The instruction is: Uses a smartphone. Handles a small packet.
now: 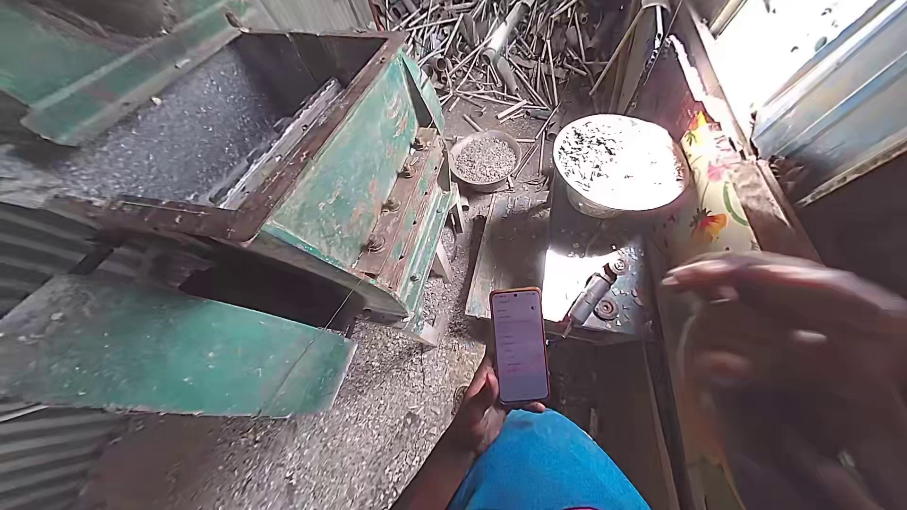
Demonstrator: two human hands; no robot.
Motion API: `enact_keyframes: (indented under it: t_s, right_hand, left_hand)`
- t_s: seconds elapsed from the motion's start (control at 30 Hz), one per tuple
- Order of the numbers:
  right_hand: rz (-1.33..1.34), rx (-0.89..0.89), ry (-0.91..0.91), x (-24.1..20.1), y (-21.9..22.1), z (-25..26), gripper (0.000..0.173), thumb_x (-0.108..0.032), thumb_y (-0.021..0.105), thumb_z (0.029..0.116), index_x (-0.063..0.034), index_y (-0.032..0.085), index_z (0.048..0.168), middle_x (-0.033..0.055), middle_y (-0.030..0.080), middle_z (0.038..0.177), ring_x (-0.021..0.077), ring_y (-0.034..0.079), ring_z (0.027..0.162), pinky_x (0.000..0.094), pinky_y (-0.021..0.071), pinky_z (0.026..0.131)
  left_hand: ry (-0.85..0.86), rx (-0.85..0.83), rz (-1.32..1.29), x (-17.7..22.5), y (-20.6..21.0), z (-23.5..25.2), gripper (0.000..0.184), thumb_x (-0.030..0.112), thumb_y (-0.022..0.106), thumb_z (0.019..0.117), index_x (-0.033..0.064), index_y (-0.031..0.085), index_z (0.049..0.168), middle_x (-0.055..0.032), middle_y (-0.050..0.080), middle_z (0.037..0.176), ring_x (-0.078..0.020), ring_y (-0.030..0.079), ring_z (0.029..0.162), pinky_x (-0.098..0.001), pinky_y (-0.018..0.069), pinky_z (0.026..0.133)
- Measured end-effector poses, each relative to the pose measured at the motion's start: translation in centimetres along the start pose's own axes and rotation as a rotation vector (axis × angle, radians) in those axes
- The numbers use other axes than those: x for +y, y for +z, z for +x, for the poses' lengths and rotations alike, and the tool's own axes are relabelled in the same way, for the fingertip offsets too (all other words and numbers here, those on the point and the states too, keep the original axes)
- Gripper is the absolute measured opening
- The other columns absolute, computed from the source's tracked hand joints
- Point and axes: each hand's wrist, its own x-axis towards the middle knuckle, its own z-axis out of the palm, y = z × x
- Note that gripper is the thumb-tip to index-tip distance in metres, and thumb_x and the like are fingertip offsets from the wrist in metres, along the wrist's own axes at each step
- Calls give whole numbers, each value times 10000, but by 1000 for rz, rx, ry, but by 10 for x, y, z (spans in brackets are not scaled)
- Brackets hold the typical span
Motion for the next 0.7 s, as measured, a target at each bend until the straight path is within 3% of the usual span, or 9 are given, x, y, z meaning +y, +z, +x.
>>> enact_keyframes:
  t_s: [0.1,0.17,0.27,0.4,0.53,0.7]
  right_hand:
    - [39,-65,227,52,24,-74,344,-275,664,1001,-223,604,1336,-62,693,1154,79,669,1033,272,577,921]
    - [46,-8,407,66,33,-124,290,-260,662,1005,-196,642,1287,-61,710,1077,56,686,937,237,598,841]
    - [26,51,601,65,31,-176,243,-262,677,988,-188,685,1220,-71,716,1068,36,691,914,206,595,832]
    - [23,-16,678,67,14,-192,186,-234,663,983,-110,715,1111,-44,741,1014,29,696,897,185,586,821]
    - [34,-142,660,73,5,-186,196,-226,641,992,-82,717,1102,-37,745,1018,14,696,920,178,581,847]
    - [143,-105,707,69,21,-185,175,-199,654,985,-79,720,1094,-21,742,987,33,694,871,188,586,789]
  left_hand:
    - [6,14,-18,1,0,3,762,474,664,968,227,281,1578,-189,564,1451,-422,619,1248,-581,591,911]
    - [10,8,-11,2,-1,3,762,479,668,962,238,286,1576,-170,571,1452,-404,629,1242,-567,595,914]
    - [1,11,-21,2,0,5,746,481,658,968,246,299,1578,-169,573,1452,-408,632,1238,-573,596,909]
    - [-32,33,-26,-2,-1,8,792,489,678,952,241,268,1582,-175,567,1453,-422,623,1245,-588,594,903]
    - [-63,25,4,-3,0,8,784,495,675,953,242,275,1578,-176,573,1446,-415,629,1238,-581,596,902]
    - [-67,7,15,-3,1,3,798,497,668,958,235,258,1590,-179,564,1453,-411,624,1245,-579,597,899]
